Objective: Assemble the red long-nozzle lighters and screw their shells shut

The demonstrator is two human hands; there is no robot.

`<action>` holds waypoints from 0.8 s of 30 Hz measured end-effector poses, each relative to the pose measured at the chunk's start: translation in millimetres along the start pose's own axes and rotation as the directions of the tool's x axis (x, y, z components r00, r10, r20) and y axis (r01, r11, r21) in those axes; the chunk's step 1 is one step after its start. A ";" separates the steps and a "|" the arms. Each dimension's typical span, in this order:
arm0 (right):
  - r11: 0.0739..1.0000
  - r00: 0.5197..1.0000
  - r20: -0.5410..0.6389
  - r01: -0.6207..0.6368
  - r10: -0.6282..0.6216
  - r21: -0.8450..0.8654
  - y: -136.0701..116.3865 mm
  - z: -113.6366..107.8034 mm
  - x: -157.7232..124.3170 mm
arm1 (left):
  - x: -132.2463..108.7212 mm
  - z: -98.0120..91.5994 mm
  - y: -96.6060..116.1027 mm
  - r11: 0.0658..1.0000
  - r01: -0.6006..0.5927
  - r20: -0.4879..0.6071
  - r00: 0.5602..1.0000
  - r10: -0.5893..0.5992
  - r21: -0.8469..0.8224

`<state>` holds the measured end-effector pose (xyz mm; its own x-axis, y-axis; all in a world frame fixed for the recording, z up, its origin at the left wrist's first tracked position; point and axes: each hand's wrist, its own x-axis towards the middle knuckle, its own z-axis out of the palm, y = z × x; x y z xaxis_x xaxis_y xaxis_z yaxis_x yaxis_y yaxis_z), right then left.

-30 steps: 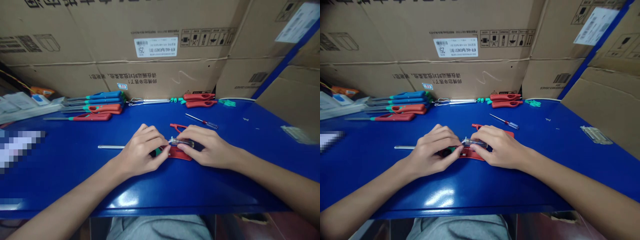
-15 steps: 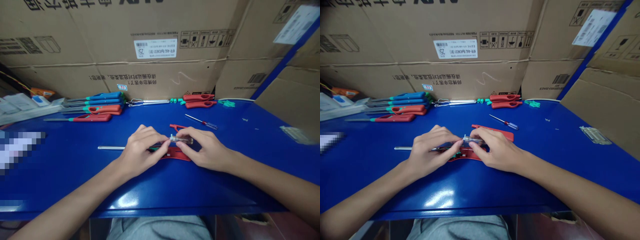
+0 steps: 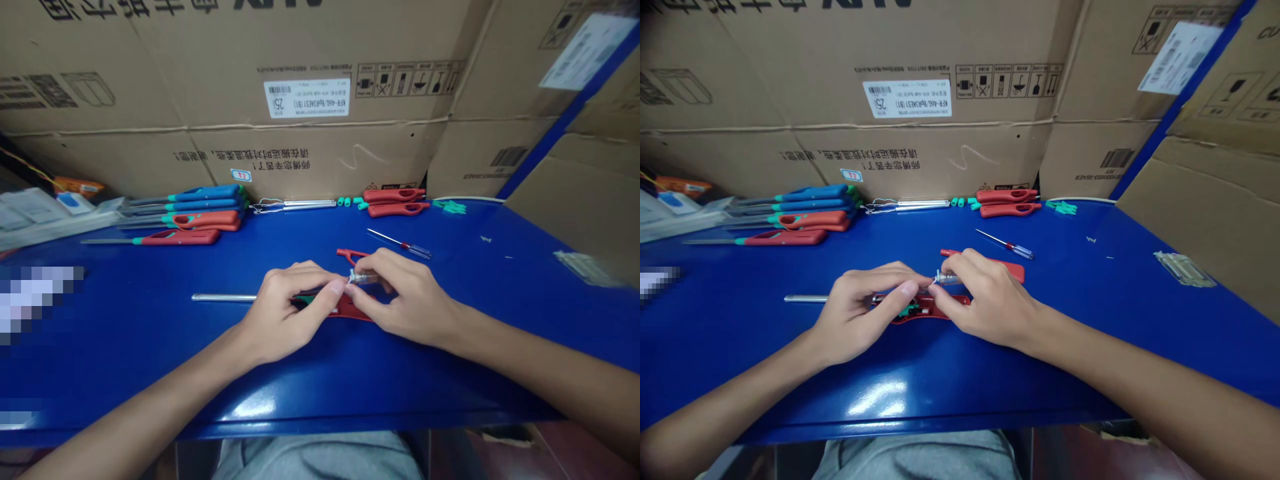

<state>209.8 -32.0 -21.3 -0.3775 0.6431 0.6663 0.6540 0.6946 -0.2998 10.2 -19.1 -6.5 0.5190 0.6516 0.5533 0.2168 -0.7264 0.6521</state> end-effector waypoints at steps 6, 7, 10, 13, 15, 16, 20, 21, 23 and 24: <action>0.999 0.999 -0.006 -0.038 0.038 -0.027 -2.2 -2.2 2.0 | -1.3 0.6 -1.6 0.998 -0.058 -0.028 0.998 0.058 0.023; 0.998 0.999 0.000 -0.051 0.051 -0.028 -2.4 -2.5 2.1 | -1.5 1.1 -2.1 0.997 -0.078 -0.023 0.997 0.079 0.026; 0.997 0.997 0.010 -0.070 0.070 -0.032 -2.6 -3.4 2.3 | -2.2 2.9 -4.1 0.991 -0.129 0.002 0.992 0.129 0.034; 0.997 0.998 0.011 -0.068 0.069 -0.041 -2.7 -3.9 2.4 | -3.1 3.9 -6.4 0.989 -0.138 0.014 0.990 0.138 0.046; 0.997 0.998 0.011 -0.067 0.068 -0.045 -2.9 -4.0 2.4 | -3.5 4.2 -7.5 0.989 -0.141 0.018 0.990 0.141 0.049; 0.997 0.998 0.011 -0.066 0.066 -0.046 -3.0 -4.0 2.5 | -3.6 4.3 -7.8 0.988 -0.143 0.020 0.990 0.142 0.049; 0.997 0.998 0.019 -0.062 0.063 -0.041 -3.2 -3.9 2.7 | -3.3 4.6 -7.3 0.988 -0.145 0.025 0.989 0.144 0.053; 0.997 0.998 0.019 -0.063 0.064 -0.038 -3.2 -4.0 2.7 | -3.2 4.6 -7.0 0.988 -0.147 0.026 0.989 0.146 0.054; 0.997 0.998 0.022 -0.066 0.066 -0.037 -3.1 -4.2 2.7 | -3.2 4.5 -6.2 0.986 -0.156 0.029 0.988 0.154 0.059; 0.997 0.998 0.024 -0.065 0.066 -0.040 -3.1 -4.3 2.7 | -3.2 4.5 -5.9 0.985 -0.159 0.030 0.987 0.157 0.064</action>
<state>209.6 -33.8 -15.6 -0.3493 0.6952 0.6282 0.7028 0.6378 -0.3151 10.9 -17.9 -14.4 0.5709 0.5225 0.6333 0.1841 -0.8332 0.5215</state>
